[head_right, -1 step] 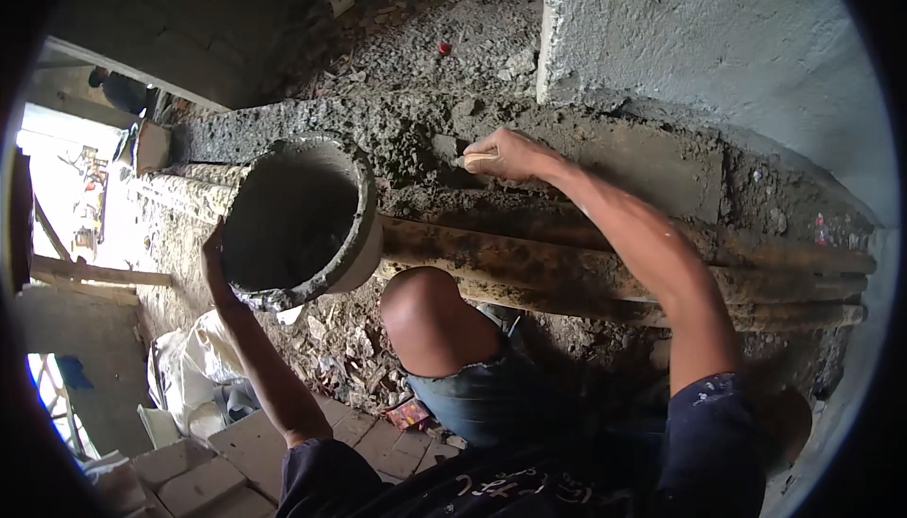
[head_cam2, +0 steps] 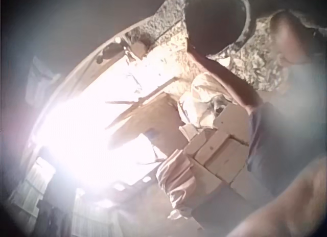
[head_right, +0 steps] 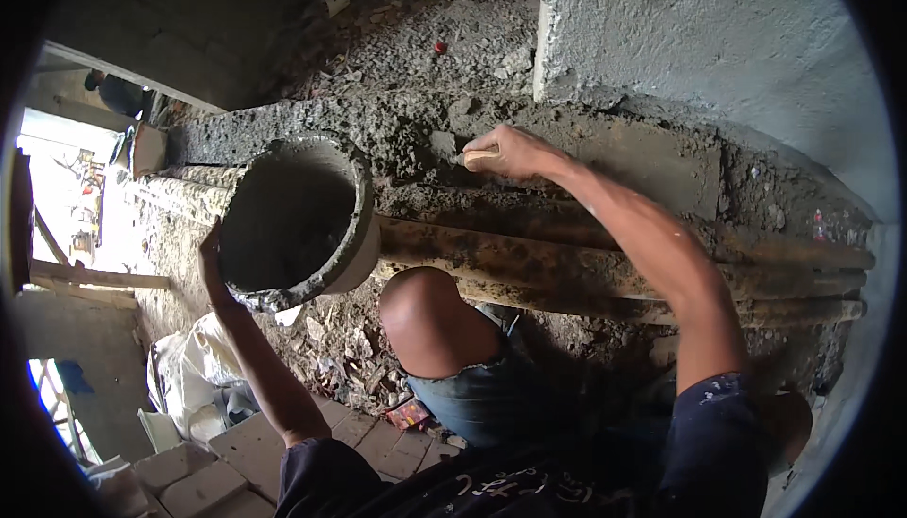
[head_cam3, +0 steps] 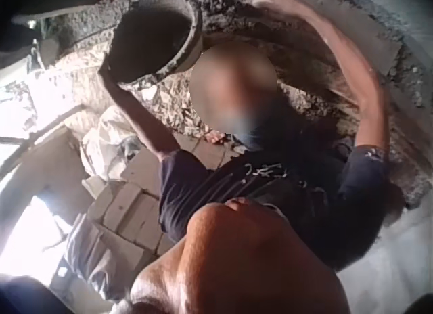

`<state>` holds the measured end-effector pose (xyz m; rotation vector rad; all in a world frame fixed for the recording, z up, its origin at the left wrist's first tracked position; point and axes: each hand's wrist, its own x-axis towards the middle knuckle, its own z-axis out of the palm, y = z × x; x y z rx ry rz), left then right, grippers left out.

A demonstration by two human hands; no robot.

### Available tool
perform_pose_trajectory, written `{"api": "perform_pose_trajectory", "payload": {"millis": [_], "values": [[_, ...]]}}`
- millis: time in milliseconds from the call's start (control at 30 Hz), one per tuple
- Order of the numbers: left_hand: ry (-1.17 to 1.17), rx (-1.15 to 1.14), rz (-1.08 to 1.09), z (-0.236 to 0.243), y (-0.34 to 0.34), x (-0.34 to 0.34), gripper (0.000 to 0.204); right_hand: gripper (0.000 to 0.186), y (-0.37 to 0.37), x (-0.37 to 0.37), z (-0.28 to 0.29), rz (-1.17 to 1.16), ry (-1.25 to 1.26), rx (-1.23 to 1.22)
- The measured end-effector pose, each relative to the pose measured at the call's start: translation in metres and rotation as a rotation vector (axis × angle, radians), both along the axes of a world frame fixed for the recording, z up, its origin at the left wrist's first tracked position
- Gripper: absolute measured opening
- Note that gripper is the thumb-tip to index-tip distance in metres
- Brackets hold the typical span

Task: The person mixes wet mortar in a bucket using a wooden stick and then applies the mortar to a horizontal surface using a trowel.

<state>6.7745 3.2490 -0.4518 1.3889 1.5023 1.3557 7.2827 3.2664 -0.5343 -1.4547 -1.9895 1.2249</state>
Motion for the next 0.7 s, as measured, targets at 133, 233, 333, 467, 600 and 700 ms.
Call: {"api": "perform_pose_trajectory", "payload": {"millis": [133, 233, 333, 467, 600, 700], "values": [[-0.039, -0.072, 0.056, 0.016, 0.003, 0.022, 0.041, 0.039, -0.007, 0.021, 0.043, -0.029, 0.058, -0.118], [-0.129, -0.120, 0.084, 0.028, 0.005, 0.037, 0.036, 0.042, -0.012, 0.032, 0.101, -0.085, 0.137, -0.051], [-0.106, -0.212, 0.166, 0.037, 0.003, 0.047, 0.035, 0.042, -0.006, 0.022, 0.156, -0.025, 0.107, 0.253], [-0.030, -0.170, 0.295, 0.041, -0.013, 0.061, 0.035, 0.038, -0.018, -0.001, 0.200, 0.097, -0.046, 0.611], [-0.161, -0.051, 0.327, 0.038, -0.024, 0.072, 0.034, 0.029, -0.033, -0.041, 0.199, 0.244, -0.438, 1.033], [-0.202, -0.035, 0.359, 0.031, -0.038, 0.068, 0.033, 0.035, -0.028, -0.024, 0.191, 0.189, -0.130, 0.676]]}}
